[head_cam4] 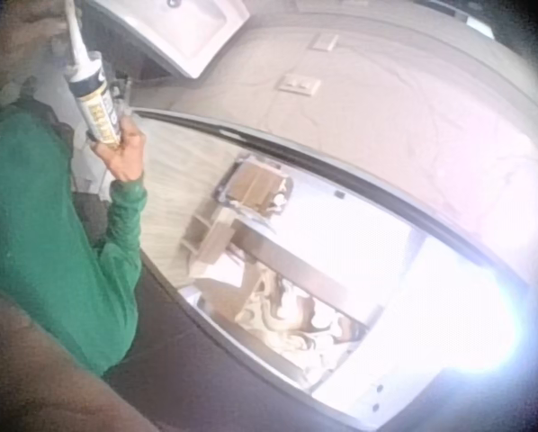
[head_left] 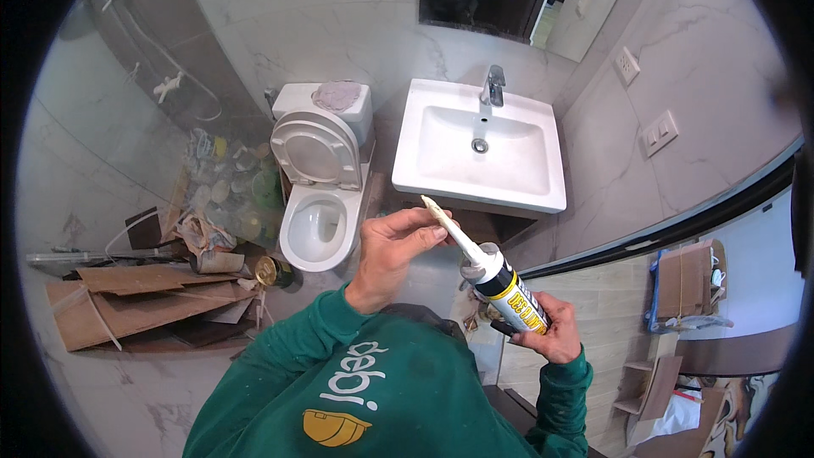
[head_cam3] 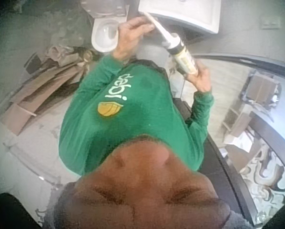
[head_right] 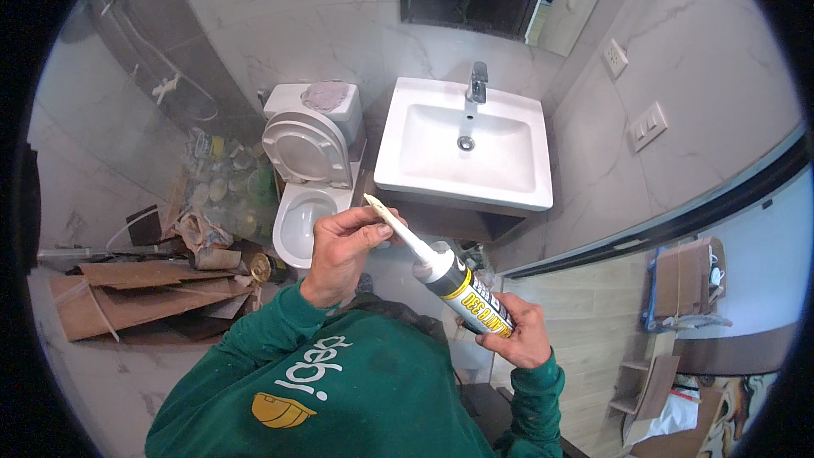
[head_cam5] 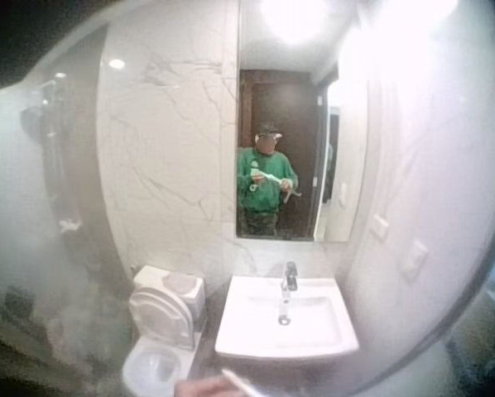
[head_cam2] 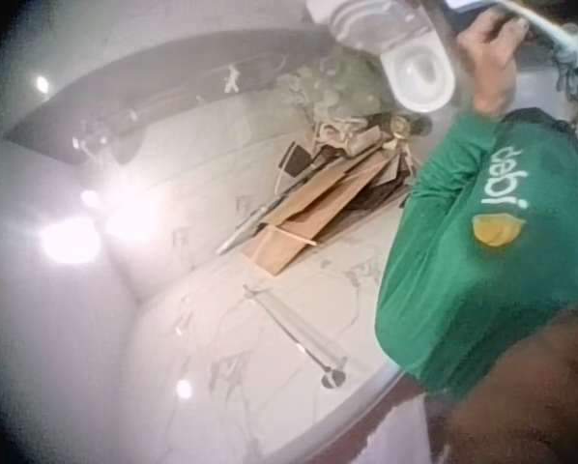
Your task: The person prepares a sealant cartridge by removing the nozzle tip, cutting the seal with a utility knife, and attaching the nozzle to a caulking gun. The person then places the loaded caulking gun into a cabinet under the sink.
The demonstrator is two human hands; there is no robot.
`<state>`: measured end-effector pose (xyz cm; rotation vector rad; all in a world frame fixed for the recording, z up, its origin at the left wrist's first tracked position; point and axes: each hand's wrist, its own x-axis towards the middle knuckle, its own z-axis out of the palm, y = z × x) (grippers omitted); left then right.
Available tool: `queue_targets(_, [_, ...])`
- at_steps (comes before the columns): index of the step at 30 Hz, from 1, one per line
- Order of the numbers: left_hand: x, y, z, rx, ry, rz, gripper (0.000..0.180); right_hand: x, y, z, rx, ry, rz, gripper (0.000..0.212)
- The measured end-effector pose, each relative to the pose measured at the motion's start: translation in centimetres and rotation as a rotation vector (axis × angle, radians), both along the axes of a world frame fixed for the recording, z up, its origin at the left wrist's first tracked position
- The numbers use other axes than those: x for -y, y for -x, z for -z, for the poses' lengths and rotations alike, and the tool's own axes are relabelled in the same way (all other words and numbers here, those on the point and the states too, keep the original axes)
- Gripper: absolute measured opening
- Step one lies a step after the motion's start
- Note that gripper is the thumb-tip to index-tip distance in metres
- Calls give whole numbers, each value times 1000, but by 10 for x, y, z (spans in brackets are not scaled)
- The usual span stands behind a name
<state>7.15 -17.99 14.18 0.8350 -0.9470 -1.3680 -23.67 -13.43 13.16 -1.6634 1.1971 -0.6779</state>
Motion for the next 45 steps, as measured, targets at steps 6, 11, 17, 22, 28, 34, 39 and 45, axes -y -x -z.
queue_targets(6, [-4,4,-3,-85,-30,-37,20,-4,-1,9,-8,17,50,56])
queue_targets(11, [-3,9,3,-124,-54,-84,19,-8,-2,13,-48,91,80,56])
queue_targets(17, [3,6,11,-138,-62,-51,14,-15,-8,13,-90,130,110,56])
queue_targets(22, [7,11,15,-192,-62,-9,10,-21,-13,13,-217,277,158,54])
queue_targets(28, [18,20,20,-309,-160,27,7,-31,-28,19,-404,482,354,56])
queue_targets(34, [26,29,18,-305,-179,48,12,-37,-32,26,-430,503,452,57])
queue_targets(39, [23,27,12,-338,-116,188,25,-43,-26,28,-319,447,475,58])
queue_targets(45, [32,27,15,-198,-121,149,24,-43,-24,28,-358,438,458,53])
